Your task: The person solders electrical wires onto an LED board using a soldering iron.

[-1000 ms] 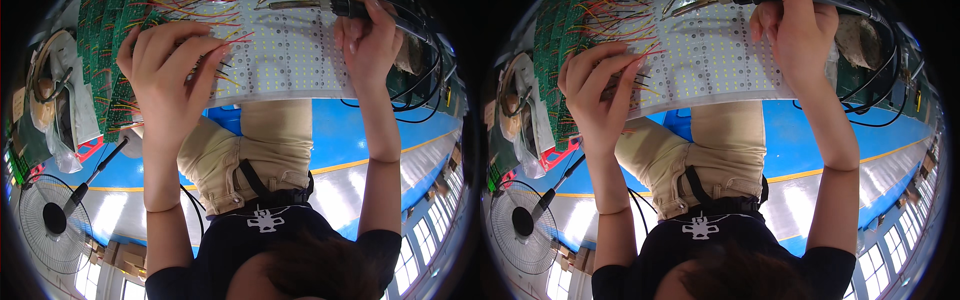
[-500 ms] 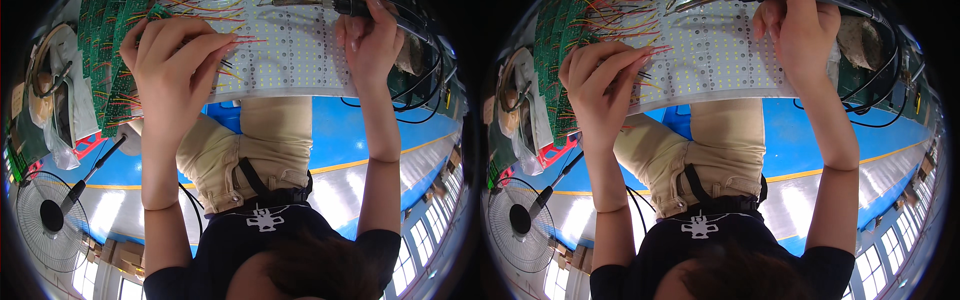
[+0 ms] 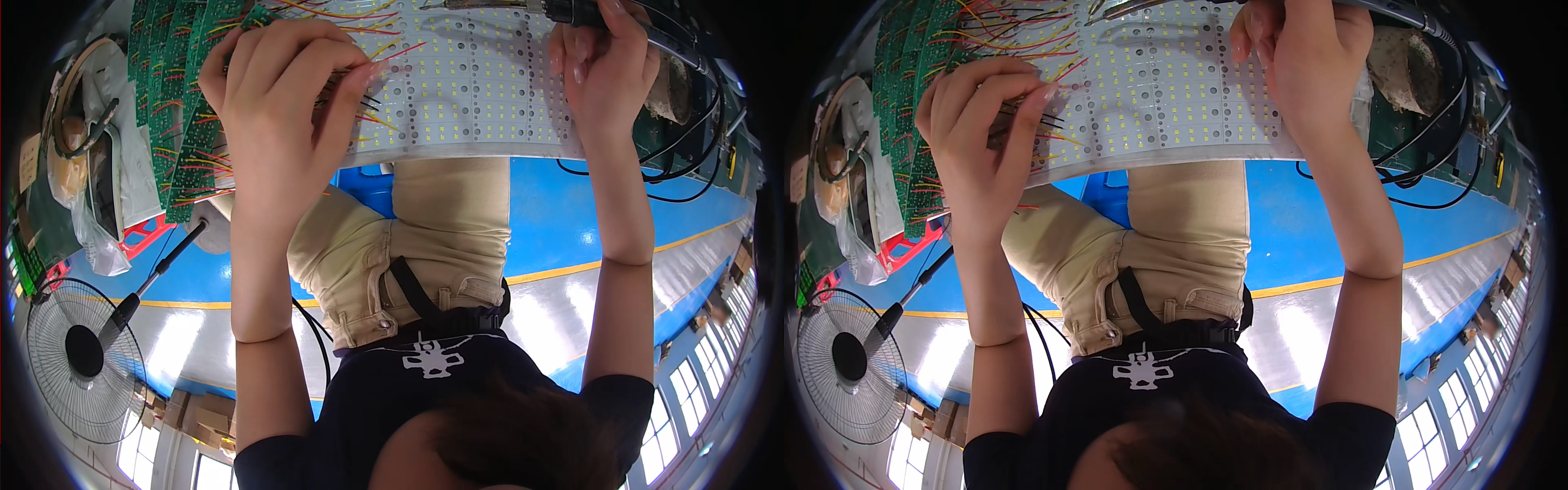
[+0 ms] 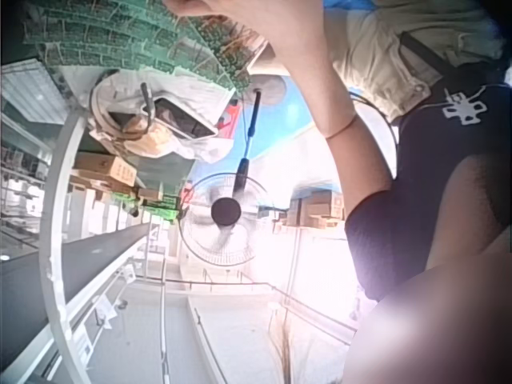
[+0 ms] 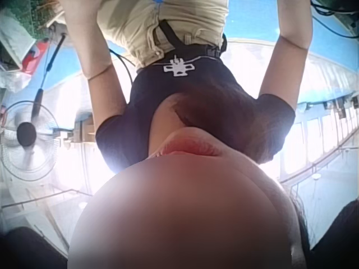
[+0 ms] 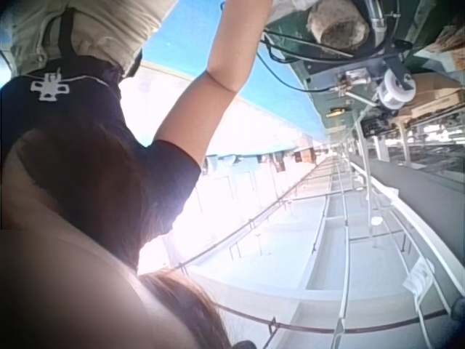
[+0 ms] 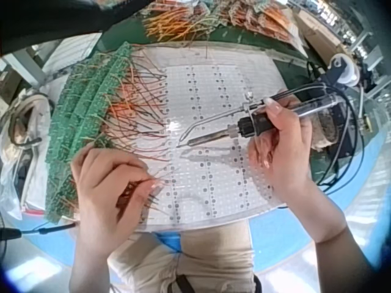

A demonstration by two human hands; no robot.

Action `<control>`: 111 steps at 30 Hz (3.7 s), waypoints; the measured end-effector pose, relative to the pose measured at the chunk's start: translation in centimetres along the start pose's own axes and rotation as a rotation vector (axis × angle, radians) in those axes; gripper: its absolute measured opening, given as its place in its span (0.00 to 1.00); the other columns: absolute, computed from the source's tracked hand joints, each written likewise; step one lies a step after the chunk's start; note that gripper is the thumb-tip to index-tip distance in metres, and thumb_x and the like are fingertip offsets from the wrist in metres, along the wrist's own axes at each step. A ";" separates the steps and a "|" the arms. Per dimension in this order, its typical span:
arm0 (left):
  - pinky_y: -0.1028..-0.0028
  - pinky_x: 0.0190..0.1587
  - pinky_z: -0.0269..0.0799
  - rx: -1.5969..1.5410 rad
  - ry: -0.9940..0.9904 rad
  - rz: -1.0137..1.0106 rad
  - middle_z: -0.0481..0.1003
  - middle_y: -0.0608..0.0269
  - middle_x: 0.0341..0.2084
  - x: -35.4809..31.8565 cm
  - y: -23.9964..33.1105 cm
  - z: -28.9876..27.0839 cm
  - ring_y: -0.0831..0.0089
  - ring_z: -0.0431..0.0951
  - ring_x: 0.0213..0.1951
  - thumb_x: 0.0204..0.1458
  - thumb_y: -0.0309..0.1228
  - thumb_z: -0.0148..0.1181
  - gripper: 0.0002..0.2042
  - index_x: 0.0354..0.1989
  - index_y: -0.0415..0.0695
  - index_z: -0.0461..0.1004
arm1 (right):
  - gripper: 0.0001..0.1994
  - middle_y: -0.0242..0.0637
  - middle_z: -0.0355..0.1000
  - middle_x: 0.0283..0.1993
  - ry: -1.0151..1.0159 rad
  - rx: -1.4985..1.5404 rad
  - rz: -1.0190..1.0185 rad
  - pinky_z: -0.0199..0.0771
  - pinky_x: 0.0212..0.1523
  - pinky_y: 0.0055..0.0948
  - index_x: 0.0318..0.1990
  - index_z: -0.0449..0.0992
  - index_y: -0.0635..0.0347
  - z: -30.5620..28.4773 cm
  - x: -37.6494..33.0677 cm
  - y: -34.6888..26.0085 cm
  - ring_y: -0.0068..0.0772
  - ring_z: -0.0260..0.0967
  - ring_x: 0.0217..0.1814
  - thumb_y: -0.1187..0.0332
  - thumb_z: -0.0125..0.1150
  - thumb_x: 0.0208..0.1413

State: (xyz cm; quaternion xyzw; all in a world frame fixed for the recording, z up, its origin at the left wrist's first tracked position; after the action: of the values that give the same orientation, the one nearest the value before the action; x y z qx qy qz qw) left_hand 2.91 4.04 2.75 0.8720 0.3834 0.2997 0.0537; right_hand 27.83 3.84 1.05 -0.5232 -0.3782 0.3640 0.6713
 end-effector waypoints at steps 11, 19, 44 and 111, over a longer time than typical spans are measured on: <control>0.66 0.52 0.56 0.135 -0.018 -0.014 0.75 0.68 0.37 0.5 1.3 -0.2 0.67 0.72 0.43 0.51 0.29 0.63 0.03 0.33 0.46 0.77 | 0.10 0.28 0.53 0.09 0.004 -0.003 0.001 0.59 0.10 0.26 0.31 0.65 0.59 0.0 0.1 0.2 0.23 0.47 0.06 0.65 0.52 0.62; 0.66 0.52 0.59 -0.030 0.006 0.057 0.77 0.72 0.34 -0.1 0.1 -0.9 0.71 0.74 0.39 0.47 0.29 0.68 0.03 0.30 0.50 0.81 | 0.10 0.27 0.52 0.09 -0.094 0.367 0.172 0.59 0.10 0.27 0.30 0.64 0.57 0.5 0.3 1.3 0.23 0.46 0.06 0.64 0.53 0.61; 0.65 0.44 0.59 0.093 -0.189 -0.207 0.72 0.63 0.33 0.3 -6.2 -6.8 0.63 0.72 0.38 0.51 0.34 0.66 0.08 0.31 0.44 0.77 | 0.08 0.30 0.55 0.11 -0.714 0.603 -0.021 0.59 0.12 0.29 0.33 0.64 0.57 -6.2 2.6 10.1 0.24 0.48 0.08 0.67 0.56 0.61; 0.67 0.50 0.50 0.178 -0.181 0.011 0.68 0.70 0.40 1.3 -3.2 -3.9 0.71 0.68 0.38 0.35 0.33 0.67 0.07 0.25 0.51 0.77 | 0.09 0.31 0.57 0.12 0.006 0.120 0.147 0.61 0.12 0.27 0.32 0.66 0.60 0.8 -0.3 -0.4 0.24 0.51 0.08 0.67 0.57 0.61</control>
State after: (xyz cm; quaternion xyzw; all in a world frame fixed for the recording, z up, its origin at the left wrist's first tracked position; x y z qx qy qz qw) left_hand -0.61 6.62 5.51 0.8989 0.3971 0.1848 0.0088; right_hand 26.99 3.86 1.54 -0.5095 -0.3143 0.4330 0.6739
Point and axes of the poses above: each hand's wrist, its own x-axis towards the middle knuckle, its own z-axis out of the palm, y = z × x, the point moved 5 cm from there along x, towards the middle knuckle
